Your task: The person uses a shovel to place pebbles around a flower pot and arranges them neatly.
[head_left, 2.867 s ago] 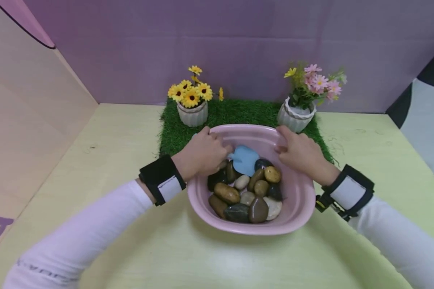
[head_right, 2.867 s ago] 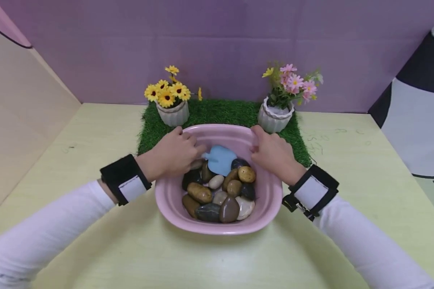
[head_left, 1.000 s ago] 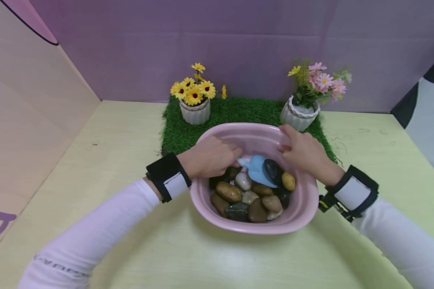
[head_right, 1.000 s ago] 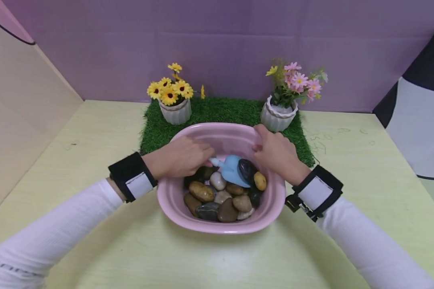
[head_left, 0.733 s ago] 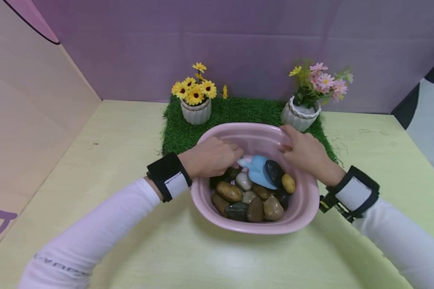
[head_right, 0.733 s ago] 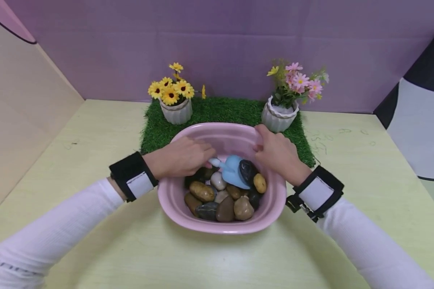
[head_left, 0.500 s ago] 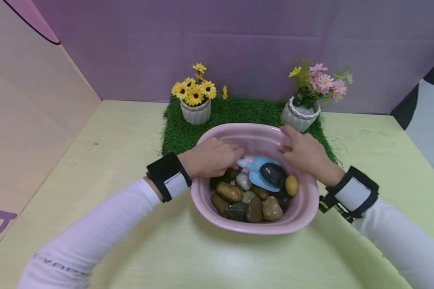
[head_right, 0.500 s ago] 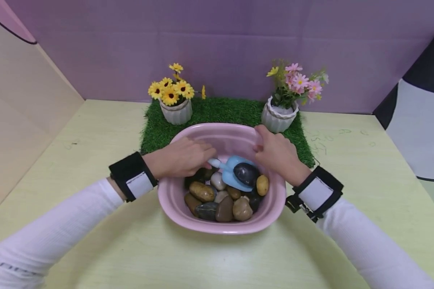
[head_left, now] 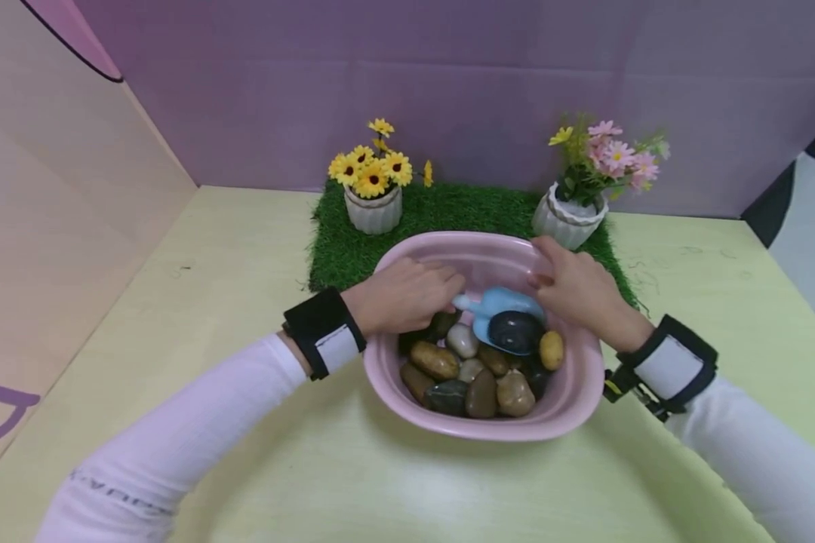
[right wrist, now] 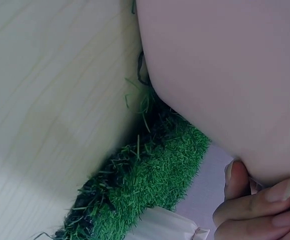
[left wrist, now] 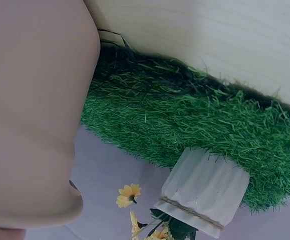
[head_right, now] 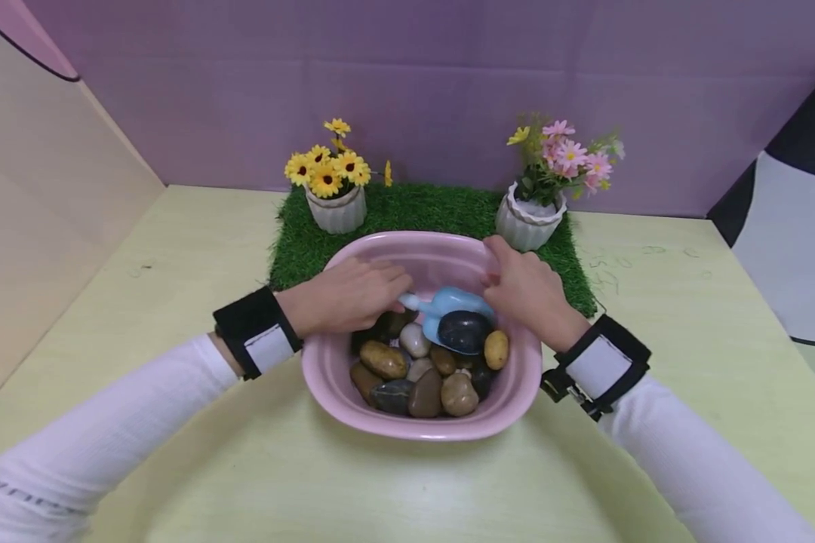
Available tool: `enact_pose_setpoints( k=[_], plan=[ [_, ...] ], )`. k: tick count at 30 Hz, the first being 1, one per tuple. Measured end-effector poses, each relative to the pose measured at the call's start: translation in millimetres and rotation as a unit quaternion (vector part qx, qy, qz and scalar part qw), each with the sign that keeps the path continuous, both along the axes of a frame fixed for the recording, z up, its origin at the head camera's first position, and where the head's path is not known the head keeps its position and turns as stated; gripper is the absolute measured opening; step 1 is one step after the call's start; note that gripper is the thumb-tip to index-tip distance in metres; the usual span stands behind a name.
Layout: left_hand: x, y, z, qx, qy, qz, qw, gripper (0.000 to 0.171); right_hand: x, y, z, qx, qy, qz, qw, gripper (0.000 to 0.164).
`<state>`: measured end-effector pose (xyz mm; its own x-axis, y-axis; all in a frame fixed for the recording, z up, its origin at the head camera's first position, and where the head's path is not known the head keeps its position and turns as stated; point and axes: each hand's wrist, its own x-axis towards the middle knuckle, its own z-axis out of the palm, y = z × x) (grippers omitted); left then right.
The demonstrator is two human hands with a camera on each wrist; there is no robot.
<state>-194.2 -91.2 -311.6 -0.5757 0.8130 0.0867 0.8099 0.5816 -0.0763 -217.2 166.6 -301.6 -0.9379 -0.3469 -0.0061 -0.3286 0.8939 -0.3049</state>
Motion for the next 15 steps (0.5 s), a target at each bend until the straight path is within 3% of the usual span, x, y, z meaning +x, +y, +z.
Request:
enact_pose_setpoints(
  k=[5, 12, 15],
  plan=[
    [-1.1, 1.2, 0.1, -0.009, -0.015, 0.004, 0.9998, 0.022, 0.9, 1.2, -0.2, -0.001, 0.007, 0.003, 1.0, 0.052],
    [-4.0, 1.7, 0.8, 0.012, -0.084, 0.002, 0.9964, 0.02, 1.3, 1.6, -0.3, -0.003, 0.004, 0.002, 1.0, 0.053],
    [-4.4, 1.2, 1.3, 0.012, -0.092, -0.002, 0.9957, 0.019, 1.1, 0.8, 0.1, -0.005, 0.005, 0.005, 1.0, 0.053]
  ],
)
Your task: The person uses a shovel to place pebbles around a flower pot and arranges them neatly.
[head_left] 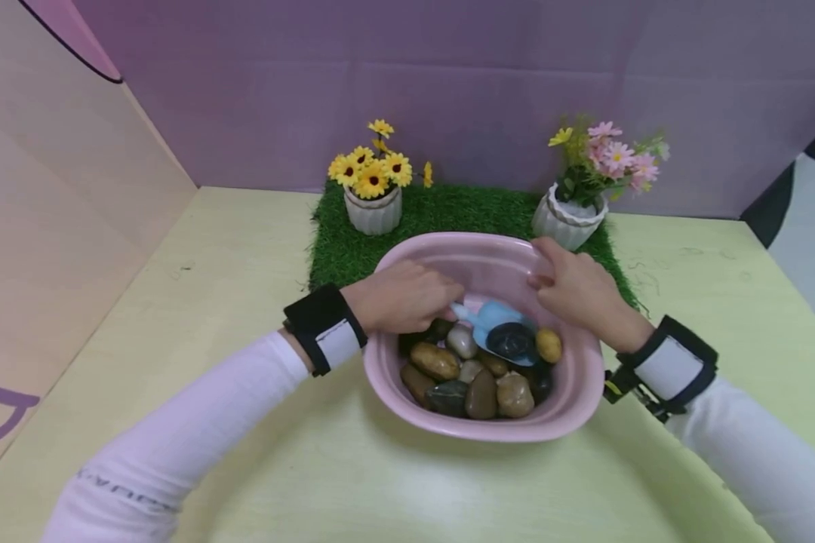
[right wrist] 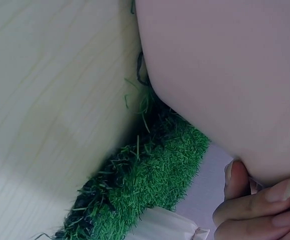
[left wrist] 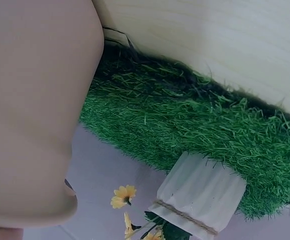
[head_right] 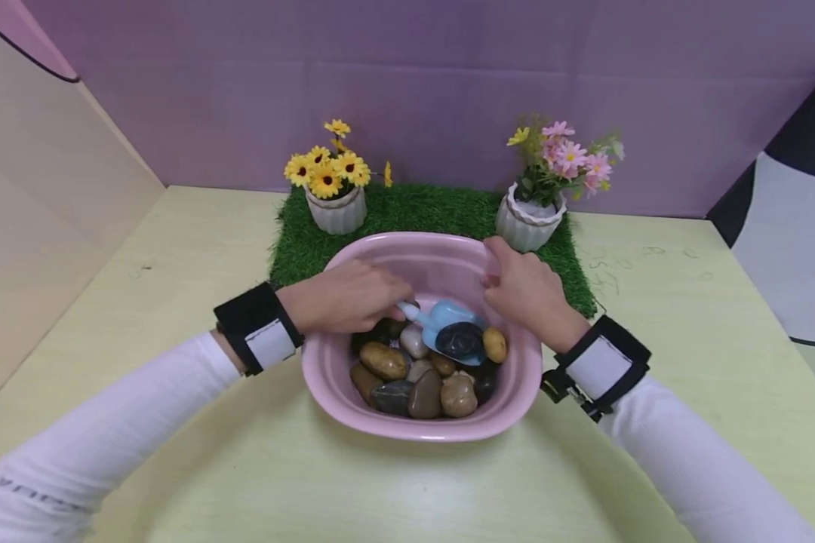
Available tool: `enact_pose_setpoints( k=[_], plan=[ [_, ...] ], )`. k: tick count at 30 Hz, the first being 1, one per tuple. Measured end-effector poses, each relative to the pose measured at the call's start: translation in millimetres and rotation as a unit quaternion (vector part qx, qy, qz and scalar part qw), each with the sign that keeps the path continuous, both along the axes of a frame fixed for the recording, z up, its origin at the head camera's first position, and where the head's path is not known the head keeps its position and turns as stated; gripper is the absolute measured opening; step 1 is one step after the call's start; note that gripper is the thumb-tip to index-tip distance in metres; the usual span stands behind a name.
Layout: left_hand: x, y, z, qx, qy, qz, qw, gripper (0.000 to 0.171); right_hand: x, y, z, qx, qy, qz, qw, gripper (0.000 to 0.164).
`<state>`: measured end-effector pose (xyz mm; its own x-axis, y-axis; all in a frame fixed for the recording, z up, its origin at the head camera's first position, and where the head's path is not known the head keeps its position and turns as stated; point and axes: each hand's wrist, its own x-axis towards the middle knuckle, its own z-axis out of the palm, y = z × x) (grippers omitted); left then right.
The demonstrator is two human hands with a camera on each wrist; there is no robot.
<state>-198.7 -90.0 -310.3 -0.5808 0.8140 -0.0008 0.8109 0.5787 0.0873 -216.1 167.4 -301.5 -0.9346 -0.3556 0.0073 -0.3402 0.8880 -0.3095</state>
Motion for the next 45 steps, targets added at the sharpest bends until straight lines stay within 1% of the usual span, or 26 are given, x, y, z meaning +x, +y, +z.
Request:
enact_pose_setpoints(
  k=[4, 9, 14, 17, 23, 27, 30, 35, 37, 39, 42, 45],
  plan=[
    [-0.9, -0.4, -0.2, 0.007, 0.003, -0.006, 1.0, 0.015, -0.9, 0.1, -0.8, 0.001, 0.006, 0.002, 1.0, 0.052],
    [-2.0, -0.4, -0.3, 0.026, -0.012, -0.011, 0.9995, 0.011, -0.8, 0.6, -0.6, -0.001, 0.005, 0.003, 1.0, 0.053],
    [-2.2, -0.4, -0.8, 0.026, -0.013, -0.015, 0.9995, 0.011, -1.0, -0.2, -1.1, -0.003, 0.001, 0.003, 1.0, 0.053],
    [-2.0, 0.3, -0.9, 0.02, -0.015, -0.009, 0.9996, 0.013, -1.0, -0.5, -1.4, -0.004, 0.001, 0.005, 1.0, 0.052],
    [-1.1, 1.7, -0.9, -0.009, -0.012, 0.012, 0.9998, 0.018, -1.8, 0.5, -2.1, 0.001, 0.005, 0.005, 1.0, 0.053],
    [-1.0, 1.6, -1.0, -0.005, -0.005, 0.015, 0.9999, 0.019, -2.3, 0.4, -2.5, -0.003, 0.005, 0.003, 1.0, 0.053],
    [-1.3, 1.2, -1.4, 0.005, -0.007, 0.008, 0.9999, 0.017, -2.5, 0.2, -2.8, -0.005, 0.001, 0.003, 1.0, 0.053],
    [-2.7, 1.7, -1.6, 0.025, -0.028, -0.013, 0.9992, 0.015, -2.0, 1.8, -2.4, -0.003, -0.006, 0.0, 1.0, 0.054],
    [-2.2, 1.2, -0.4, 0.027, -0.044, -0.015, 0.9986, 0.015, -1.5, 1.8, -2.5, -0.005, -0.006, 0.0, 1.0, 0.054],
    [-1.1, 0.6, 1.1, 0.026, -0.061, -0.013, 0.9977, 0.015, -1.1, 1.0, -2.4, -0.007, -0.006, 0.001, 1.0, 0.054],
    [1.9, 0.2, 4.5, 0.022, -0.085, -0.002, 0.9961, 0.015, -1.2, 0.3, -2.2, -0.008, -0.002, 0.006, 1.0, 0.054],
    [4.4, 1.4, 8.1, 0.021, -0.102, 0.003, 0.9945, 0.015, -1.5, 0.1, -1.6, -0.007, -0.002, 0.007, 1.0, 0.054]
  ],
)
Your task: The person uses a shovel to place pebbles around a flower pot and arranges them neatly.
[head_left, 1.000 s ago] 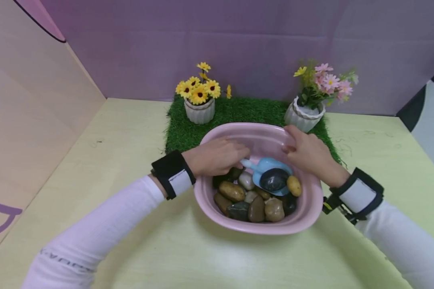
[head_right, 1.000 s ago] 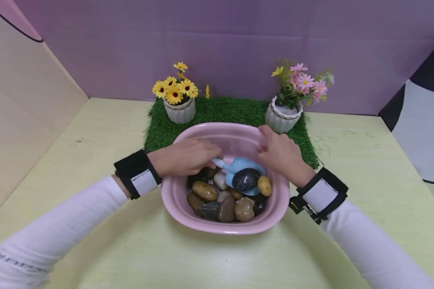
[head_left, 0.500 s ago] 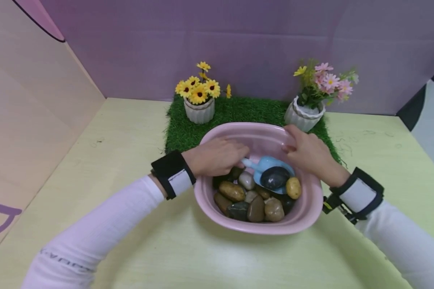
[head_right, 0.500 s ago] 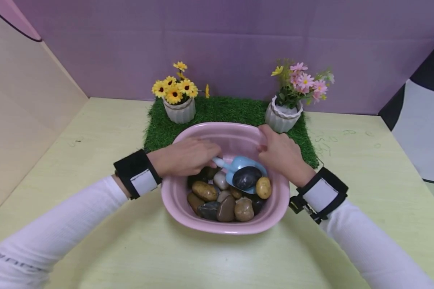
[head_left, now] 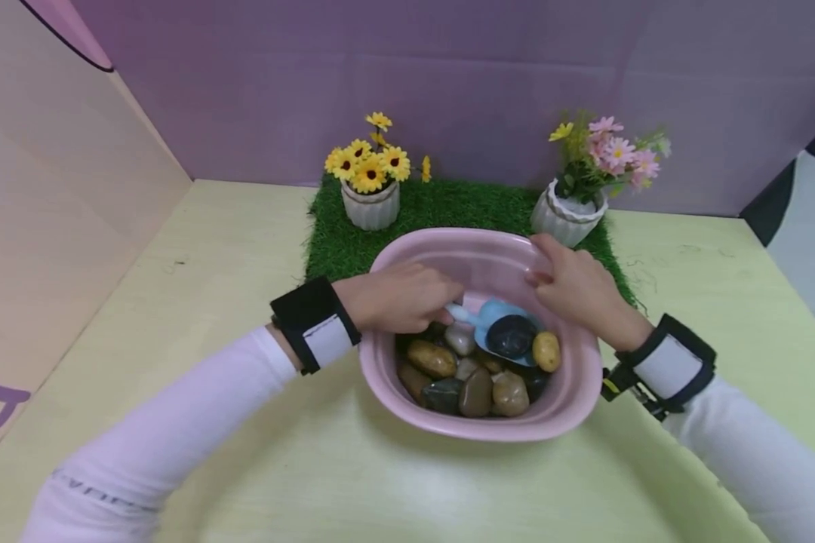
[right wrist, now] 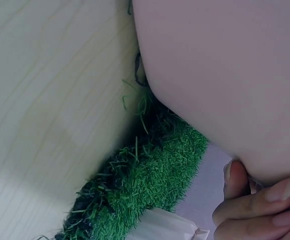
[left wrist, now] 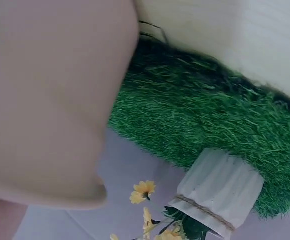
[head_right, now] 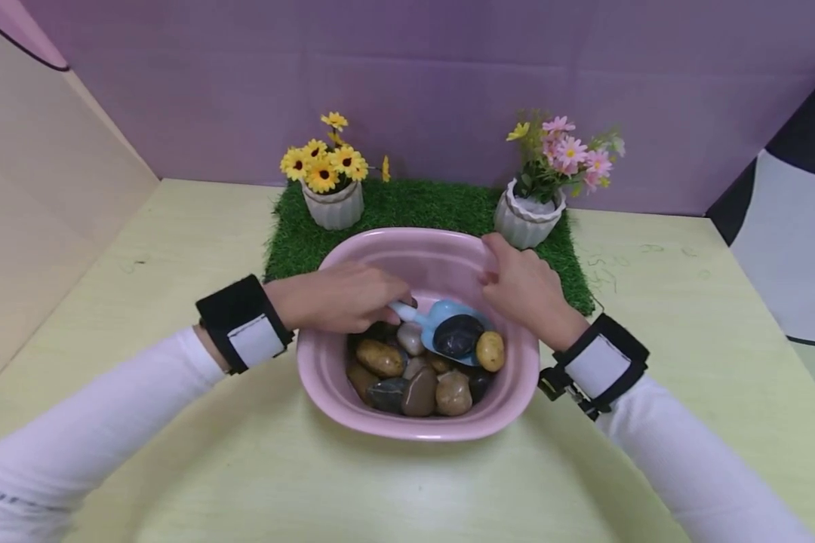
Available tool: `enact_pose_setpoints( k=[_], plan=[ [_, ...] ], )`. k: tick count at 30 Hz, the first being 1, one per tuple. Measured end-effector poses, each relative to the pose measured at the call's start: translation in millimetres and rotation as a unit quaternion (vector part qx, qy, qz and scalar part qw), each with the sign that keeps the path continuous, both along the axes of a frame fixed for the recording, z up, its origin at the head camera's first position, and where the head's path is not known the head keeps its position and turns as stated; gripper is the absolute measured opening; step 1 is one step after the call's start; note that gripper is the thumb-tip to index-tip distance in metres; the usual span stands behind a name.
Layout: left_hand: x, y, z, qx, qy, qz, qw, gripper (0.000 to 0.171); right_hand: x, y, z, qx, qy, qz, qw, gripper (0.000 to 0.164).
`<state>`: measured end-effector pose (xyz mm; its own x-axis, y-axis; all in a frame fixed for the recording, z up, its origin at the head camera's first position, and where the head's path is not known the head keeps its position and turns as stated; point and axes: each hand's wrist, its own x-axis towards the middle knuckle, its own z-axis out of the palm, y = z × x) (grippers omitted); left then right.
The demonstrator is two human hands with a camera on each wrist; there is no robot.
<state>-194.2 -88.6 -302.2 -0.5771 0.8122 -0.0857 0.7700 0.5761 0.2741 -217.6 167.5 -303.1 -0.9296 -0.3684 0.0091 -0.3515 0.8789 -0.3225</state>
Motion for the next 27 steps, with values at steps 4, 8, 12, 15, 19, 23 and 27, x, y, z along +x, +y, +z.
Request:
enact_pose_setpoints(
  k=[4, 8, 12, 15, 19, 23, 27],
  plan=[
    [3.2, 3.0, 6.0, -0.004, -0.022, 0.002, 0.9997, 0.013, -0.2, -0.3, 0.6, 0.001, 0.0, 0.0, 1.0, 0.053],
    [5.0, 6.5, 9.5, -0.021, -0.044, 0.001, 0.9988, 0.014, -0.7, 0.0, 0.7, 0.0, 0.002, 0.002, 1.0, 0.054],
    [6.3, 6.9, 9.6, -0.031, -0.068, -0.009, 0.9972, 0.015, -0.7, -0.3, 0.3, 0.0, 0.002, 0.001, 1.0, 0.054],
    [6.8, 5.8, 6.9, -0.021, -0.085, -0.014, 0.9961, 0.015, -0.4, -0.9, 0.0, 0.002, 0.005, 0.001, 1.0, 0.054],
    [7.7, 5.2, 2.7, -0.006, -0.109, -0.022, 0.9938, 0.014, -0.1, -1.6, 0.1, 0.002, 0.011, 0.001, 1.0, 0.054],
    [8.4, 5.4, 0.4, -0.003, -0.124, -0.024, 0.9919, 0.015, -0.3, -1.5, 0.3, 0.002, 0.011, -0.001, 1.0, 0.053],
    [8.8, 4.8, 0.2, 0.003, -0.13, -0.028, 0.9911, 0.014, -0.4, -0.8, 0.4, 0.003, 0.008, -0.004, 1.0, 0.053]
  ],
)
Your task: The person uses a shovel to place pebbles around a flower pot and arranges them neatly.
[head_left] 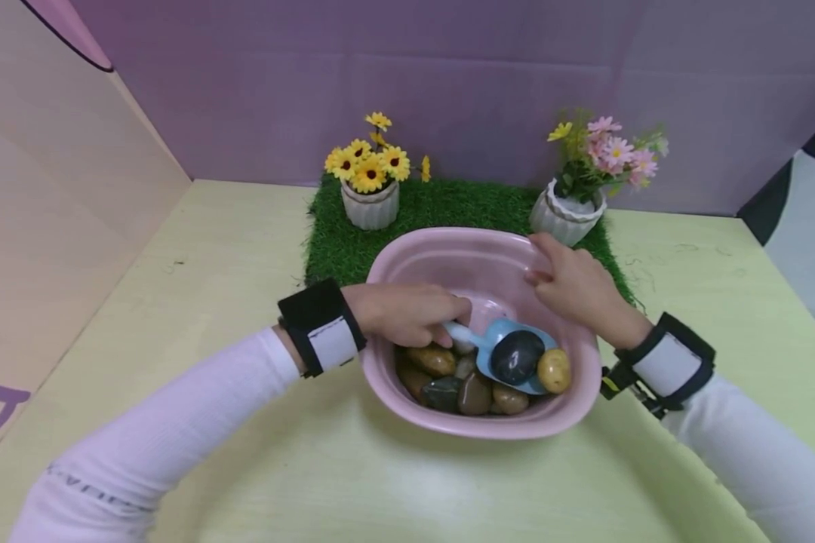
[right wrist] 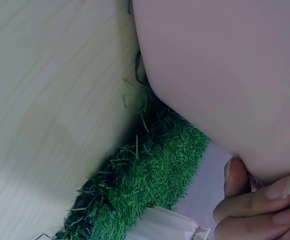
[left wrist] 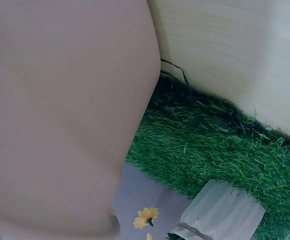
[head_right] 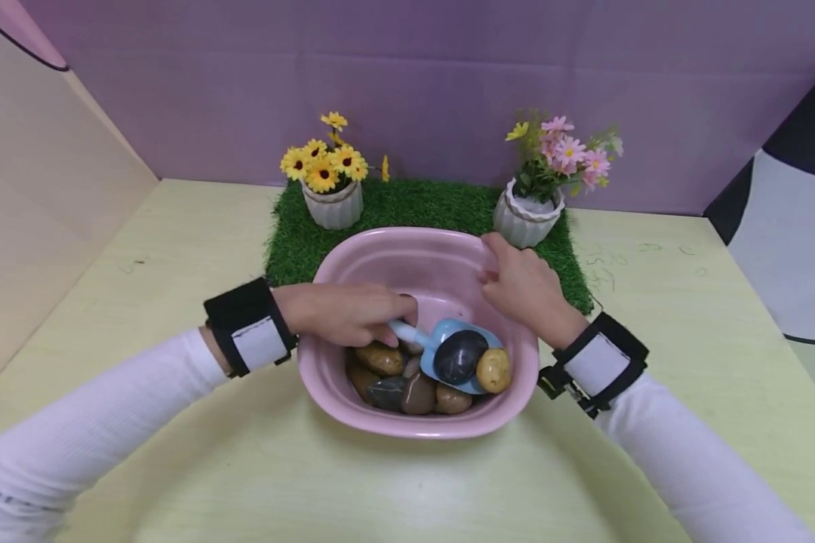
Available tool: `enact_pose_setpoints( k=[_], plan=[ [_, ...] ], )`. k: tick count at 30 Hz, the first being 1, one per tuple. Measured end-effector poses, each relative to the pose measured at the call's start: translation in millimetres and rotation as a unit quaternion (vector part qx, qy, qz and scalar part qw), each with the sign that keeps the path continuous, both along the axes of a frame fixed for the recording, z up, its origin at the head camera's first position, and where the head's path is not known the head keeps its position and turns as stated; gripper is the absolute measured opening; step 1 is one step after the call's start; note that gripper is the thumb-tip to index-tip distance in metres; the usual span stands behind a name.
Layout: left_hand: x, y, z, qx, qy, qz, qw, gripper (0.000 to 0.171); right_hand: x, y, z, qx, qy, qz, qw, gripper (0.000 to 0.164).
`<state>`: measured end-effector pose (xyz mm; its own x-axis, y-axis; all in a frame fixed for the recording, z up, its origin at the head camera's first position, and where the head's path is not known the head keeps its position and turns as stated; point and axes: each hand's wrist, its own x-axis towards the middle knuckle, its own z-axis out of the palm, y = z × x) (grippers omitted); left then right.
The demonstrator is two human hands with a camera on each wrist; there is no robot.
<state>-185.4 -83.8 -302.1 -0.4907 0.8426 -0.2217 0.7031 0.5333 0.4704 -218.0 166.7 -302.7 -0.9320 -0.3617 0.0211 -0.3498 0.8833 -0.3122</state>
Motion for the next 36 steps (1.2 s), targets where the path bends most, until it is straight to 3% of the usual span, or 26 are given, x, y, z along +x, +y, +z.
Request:
enact_pose_setpoints(
  k=[12, 18, 27, 30, 36],
  plan=[
    [1.5, -5.4, 6.9, 0.04, -0.009, 0.001, 0.9992, 0.015, -0.2, 0.3, -0.5, -0.01, 0.008, 0.01, 1.0, 0.053],
    [-0.5, -9.3, 16.1, 0.057, -0.011, -0.003, 0.9983, 0.015, -0.2, 0.6, -0.6, -0.008, 0.007, 0.012, 1.0, 0.054],
    [-1.7, -18.5, 31.4, 0.052, -0.011, 0.034, 0.998, 0.013, -1.1, 2.4, -0.5, -0.013, 0.02, 0.021, 0.999, 0.053],
    [-2.3, -19.9, 32.8, 0.047, 0.009, 0.047, 0.9977, 0.011, -1.5, 2.3, -1.2, -0.016, 0.022, 0.026, 0.999, 0.051],
    [-2.2, -21.2, 30.2, 0.045, 0.082, 0.058, 0.9939, 0.011, -1.0, 2.4, -1.9, -0.015, 0.021, 0.025, 0.999, 0.05]
  ],
)
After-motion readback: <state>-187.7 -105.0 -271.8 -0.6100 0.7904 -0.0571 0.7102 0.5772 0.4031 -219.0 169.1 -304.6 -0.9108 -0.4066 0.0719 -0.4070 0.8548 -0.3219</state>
